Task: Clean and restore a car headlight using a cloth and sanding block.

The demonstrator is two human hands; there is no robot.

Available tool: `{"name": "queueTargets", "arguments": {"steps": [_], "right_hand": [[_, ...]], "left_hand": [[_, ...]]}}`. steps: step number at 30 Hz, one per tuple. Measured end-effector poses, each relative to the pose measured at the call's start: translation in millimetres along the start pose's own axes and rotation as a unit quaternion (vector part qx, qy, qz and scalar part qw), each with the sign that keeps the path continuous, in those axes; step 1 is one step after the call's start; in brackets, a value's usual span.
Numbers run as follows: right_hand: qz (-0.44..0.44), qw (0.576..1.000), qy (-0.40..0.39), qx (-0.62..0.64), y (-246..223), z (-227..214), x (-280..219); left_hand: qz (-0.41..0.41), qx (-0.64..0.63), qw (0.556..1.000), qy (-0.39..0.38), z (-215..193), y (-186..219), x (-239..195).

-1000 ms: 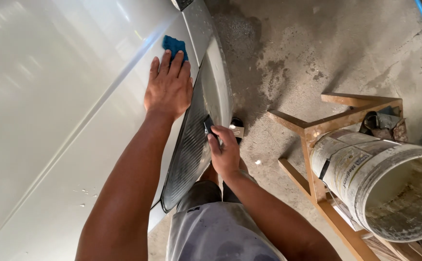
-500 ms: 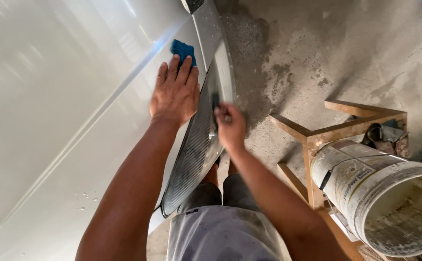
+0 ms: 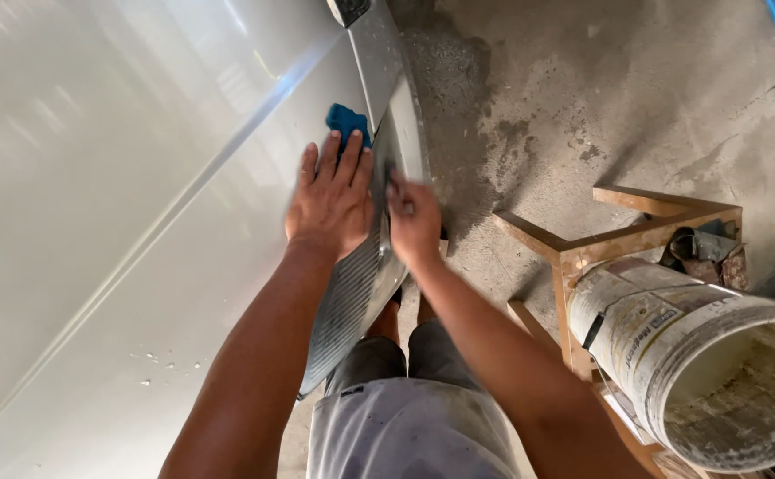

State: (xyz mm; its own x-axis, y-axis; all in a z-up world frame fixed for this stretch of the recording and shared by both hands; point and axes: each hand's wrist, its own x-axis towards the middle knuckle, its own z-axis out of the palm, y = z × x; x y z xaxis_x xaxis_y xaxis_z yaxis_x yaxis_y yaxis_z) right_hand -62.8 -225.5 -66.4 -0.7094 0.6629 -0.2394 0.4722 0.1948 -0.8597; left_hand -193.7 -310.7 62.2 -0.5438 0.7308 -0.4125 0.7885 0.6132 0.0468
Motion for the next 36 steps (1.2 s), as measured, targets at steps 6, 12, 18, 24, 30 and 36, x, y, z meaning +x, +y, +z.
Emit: {"name": "queueTargets", "arguments": {"steps": [6,12,18,24,30,36], "right_hand": [[-0.087,0.994,-0.047,0.050,-19,-29,-70],[-0.053,0.998,-0.015,0.036,4,-2,53],[-0.029,0.995,-0.051,0.086,-28,-24,-62],[-0.064,0.997,-0.007,0.053,-18,-7,-1],[-0.047,0.997,-0.040,0.050,-30,-15,33],[-0.170,0.984,-0.036,0.034,-20,-32,-72]], "left_hand": [[-0.002,-0.010,1.000,-0.018,-11,0,-1],[-0.001,-0.024,1.000,-0.014,-8,1,-2],[-0.009,-0.043,0.999,-0.001,0,0,-1],[-0.002,-0.031,0.999,-0.005,-6,-2,-1],[-0.009,-0.014,1.000,-0.004,-5,1,-2],[-0.006,-0.017,1.000,-0.016,-9,-1,-4]]}}
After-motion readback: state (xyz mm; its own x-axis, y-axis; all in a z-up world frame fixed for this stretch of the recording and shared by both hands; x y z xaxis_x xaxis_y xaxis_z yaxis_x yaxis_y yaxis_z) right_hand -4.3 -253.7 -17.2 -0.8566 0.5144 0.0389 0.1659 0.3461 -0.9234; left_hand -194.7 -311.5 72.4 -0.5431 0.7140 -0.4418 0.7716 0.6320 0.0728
